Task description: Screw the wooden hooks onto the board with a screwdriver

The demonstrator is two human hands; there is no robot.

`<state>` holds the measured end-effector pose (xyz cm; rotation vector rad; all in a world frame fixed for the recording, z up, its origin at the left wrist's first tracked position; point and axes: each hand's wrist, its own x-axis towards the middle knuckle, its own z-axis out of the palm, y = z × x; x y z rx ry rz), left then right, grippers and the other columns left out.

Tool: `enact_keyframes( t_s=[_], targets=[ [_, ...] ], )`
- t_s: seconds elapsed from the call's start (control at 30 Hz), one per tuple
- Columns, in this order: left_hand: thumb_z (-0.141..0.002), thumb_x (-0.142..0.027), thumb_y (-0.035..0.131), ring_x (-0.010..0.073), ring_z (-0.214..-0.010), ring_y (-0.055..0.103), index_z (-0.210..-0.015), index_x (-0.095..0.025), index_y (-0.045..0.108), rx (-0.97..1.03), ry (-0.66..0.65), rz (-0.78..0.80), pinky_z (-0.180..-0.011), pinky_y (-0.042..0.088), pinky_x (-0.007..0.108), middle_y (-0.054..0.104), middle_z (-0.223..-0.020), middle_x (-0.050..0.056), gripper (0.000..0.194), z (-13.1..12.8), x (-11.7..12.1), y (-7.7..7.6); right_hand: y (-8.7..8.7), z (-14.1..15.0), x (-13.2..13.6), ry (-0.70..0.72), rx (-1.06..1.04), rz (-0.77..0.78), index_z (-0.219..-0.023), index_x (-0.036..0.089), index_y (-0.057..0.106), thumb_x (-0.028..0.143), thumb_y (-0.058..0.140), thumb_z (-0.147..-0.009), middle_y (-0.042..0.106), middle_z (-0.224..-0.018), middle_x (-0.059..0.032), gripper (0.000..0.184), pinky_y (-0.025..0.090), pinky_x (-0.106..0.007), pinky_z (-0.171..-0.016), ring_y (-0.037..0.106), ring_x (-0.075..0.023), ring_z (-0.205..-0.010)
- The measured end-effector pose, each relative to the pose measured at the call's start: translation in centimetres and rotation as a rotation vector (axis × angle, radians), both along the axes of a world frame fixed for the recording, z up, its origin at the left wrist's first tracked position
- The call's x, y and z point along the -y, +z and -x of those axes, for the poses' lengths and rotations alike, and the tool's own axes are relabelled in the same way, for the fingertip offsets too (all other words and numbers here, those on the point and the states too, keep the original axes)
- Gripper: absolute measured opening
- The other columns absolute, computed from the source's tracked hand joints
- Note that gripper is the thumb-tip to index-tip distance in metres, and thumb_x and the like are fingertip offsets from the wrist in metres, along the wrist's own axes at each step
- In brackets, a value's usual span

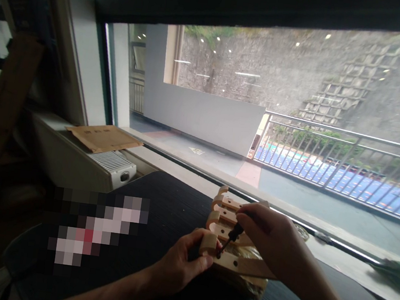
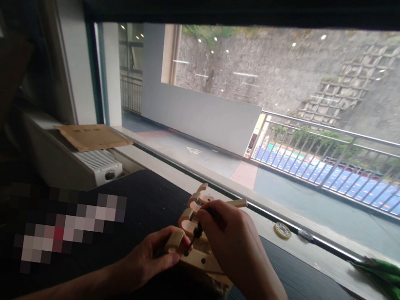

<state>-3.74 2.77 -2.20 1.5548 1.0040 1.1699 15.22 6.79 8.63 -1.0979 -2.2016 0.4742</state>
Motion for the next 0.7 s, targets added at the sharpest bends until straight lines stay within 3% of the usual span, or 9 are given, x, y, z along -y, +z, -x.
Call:
enact_keyframes(
  t_s=[0.27,0.47,0.7],
  targets=[
    [-0.080,-0.015,0.058,0.0148,-0.084,0.052,-0.098,-0.018,0.058,0.009,0.009,0.020,-0.080,0.041,0.028,0.061,-0.093,0.003,0.018,0.0,0.0,-0.1,-0.5,0.1,-1.0,-0.055,-0.023,-0.036,-0.081,0.020,0.068,0.043,0.048,-0.085,0.066,-0.067,-0.0014,0.030,0.039,-0.026,-0.053,0.055,-0.0131,-0.058],
    [-0.081,-0.016,0.057,0.0150,-0.087,0.052,-0.098,-0.018,0.058,0.013,0.003,-0.008,-0.081,0.041,0.027,0.061,-0.095,0.002,0.017,0.0,0.0,-0.1,0.1,0.3,0.0,-0.006,-0.001,0.019,-0.093,0.023,0.069,0.044,0.050,-0.084,0.068,-0.075,-0.0007,0.030,0.041,-0.025,-0.055,0.057,-0.0140,-0.064],
    [-0.081,-0.017,0.058,0.0158,-0.087,0.053,-0.099,-0.018,0.058,0.012,0.001,0.008,-0.081,0.041,0.027,0.061,-0.095,0.003,0.018,0.0,0.0,-0.1,0.0,0.2,-0.2,-0.004,0.011,-0.003,-0.087,0.020,0.068,0.044,0.047,-0.086,0.067,-0.072,-0.0011,0.032,0.041,-0.025,-0.056,0.057,-0.0142,-0.064]
  ],
)
